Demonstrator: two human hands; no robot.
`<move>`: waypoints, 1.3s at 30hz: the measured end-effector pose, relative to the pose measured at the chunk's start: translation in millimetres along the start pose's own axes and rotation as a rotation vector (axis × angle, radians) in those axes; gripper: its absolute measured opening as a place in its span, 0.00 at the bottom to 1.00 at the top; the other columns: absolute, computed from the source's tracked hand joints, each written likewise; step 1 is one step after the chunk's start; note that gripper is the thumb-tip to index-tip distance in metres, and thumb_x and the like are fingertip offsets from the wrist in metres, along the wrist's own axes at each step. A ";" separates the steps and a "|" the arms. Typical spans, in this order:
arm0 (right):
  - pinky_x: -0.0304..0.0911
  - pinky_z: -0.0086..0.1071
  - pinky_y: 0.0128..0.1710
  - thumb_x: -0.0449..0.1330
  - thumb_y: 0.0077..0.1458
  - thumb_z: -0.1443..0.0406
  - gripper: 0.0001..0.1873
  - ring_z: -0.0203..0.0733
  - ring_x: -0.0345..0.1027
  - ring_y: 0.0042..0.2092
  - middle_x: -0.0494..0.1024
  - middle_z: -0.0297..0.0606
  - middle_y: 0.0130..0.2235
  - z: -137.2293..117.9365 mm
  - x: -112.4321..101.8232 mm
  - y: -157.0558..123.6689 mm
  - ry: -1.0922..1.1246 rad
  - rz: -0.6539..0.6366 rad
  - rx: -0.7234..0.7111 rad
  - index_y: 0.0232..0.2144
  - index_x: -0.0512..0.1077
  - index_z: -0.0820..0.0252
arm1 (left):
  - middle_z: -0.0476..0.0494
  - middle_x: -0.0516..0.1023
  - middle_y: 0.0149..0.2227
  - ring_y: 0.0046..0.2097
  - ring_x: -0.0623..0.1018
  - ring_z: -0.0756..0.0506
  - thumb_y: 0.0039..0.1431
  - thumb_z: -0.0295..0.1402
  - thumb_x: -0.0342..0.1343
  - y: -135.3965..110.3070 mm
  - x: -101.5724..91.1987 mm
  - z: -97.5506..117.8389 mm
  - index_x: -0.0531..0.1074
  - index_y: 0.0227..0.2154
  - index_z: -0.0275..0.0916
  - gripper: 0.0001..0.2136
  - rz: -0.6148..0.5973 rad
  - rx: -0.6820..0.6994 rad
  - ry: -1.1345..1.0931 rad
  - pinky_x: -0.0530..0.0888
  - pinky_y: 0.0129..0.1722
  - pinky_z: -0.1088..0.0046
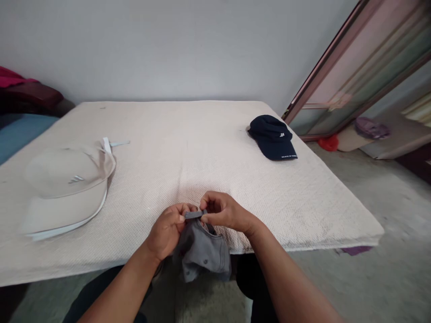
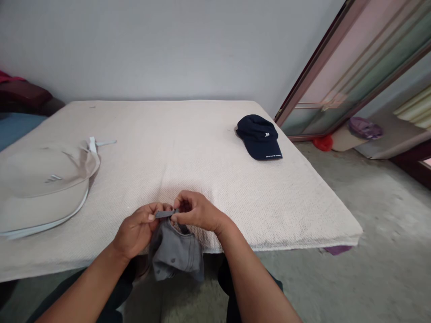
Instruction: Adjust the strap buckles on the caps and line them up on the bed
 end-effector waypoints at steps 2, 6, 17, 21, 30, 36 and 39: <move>0.56 0.26 0.26 0.67 0.42 0.66 0.13 0.32 0.61 0.27 0.69 0.30 0.26 -0.4 -0.4 -0.5 -0.004 0.007 -0.002 0.30 0.68 0.60 | 0.42 0.74 0.31 0.35 0.72 0.45 0.40 0.27 0.53 0.8 -0.8 -1.6 0.70 0.21 0.36 0.02 0.011 -0.045 -0.019 0.68 0.35 0.70; 0.56 0.25 0.23 0.68 0.40 0.66 0.14 0.31 0.61 0.25 0.68 0.28 0.24 -0.4 3.0 -2.1 0.123 -0.016 0.027 0.30 0.67 0.60 | 0.43 0.74 0.29 0.32 0.72 0.46 0.40 0.27 0.53 2.0 -1.6 -3.2 0.71 0.21 0.36 0.03 0.028 -0.115 -0.029 0.68 0.33 0.71; 0.53 0.22 0.18 0.65 0.46 0.67 0.11 0.27 0.59 0.20 0.69 0.27 0.24 1.5 -2.1 -7.7 0.362 -0.128 0.052 0.33 0.69 0.61 | 0.43 0.76 0.30 0.31 0.74 0.46 0.50 0.32 0.52 0.9 -2.6 -2.2 0.74 0.28 0.36 0.08 0.076 -0.176 -0.021 0.70 0.34 0.70; 0.52 0.22 0.18 0.64 0.46 0.68 0.09 0.28 0.58 0.19 0.68 0.26 0.20 3.5 -1.8 -6.0 0.377 -0.113 0.073 0.31 0.68 0.61 | 0.46 0.74 0.27 0.28 0.73 0.48 0.49 0.30 0.52 -0.6 -4.1 0.4 0.73 0.26 0.37 0.05 0.146 -0.120 0.003 0.69 0.31 0.73; 0.53 0.22 0.17 0.66 0.44 0.67 0.10 0.28 0.59 0.18 0.66 0.24 0.18 0.5 4.3 1.4 0.353 0.019 0.104 0.30 0.68 0.61 | 0.49 0.72 0.21 0.23 0.69 0.54 0.50 0.31 0.63 -5.4 1.8 -0.4 0.74 0.23 0.33 0.07 -0.072 -0.219 0.155 0.64 0.25 0.80; 0.54 0.22 0.20 0.67 0.45 0.66 0.11 0.27 0.61 0.21 0.69 0.29 0.25 6.0 0.9 1.9 0.419 0.017 0.097 0.32 0.71 0.62 | 0.49 0.70 0.19 0.21 0.68 0.55 0.50 0.26 0.61 -14.7 -12.9 14.2 0.73 0.22 0.32 0.05 0.066 -0.122 -0.123 0.66 0.23 0.83; 0.56 0.22 0.23 0.67 0.48 0.64 0.10 0.27 0.61 0.25 0.71 0.32 0.28 10.1 3.2 -0.1 0.424 -0.069 0.134 0.33 0.73 0.64 | 0.49 0.70 0.19 0.21 0.71 0.53 0.54 0.28 0.57 -17.1 -27.4 27.7 0.71 0.23 0.33 0.07 0.130 -0.119 -0.398 0.70 0.24 0.80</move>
Point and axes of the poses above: each hand's wrist, its own y-axis towards the middle knuckle, its own x-axis out of the palm, z = x × y, the point moved 3 cm from there along y, towards the middle knuckle
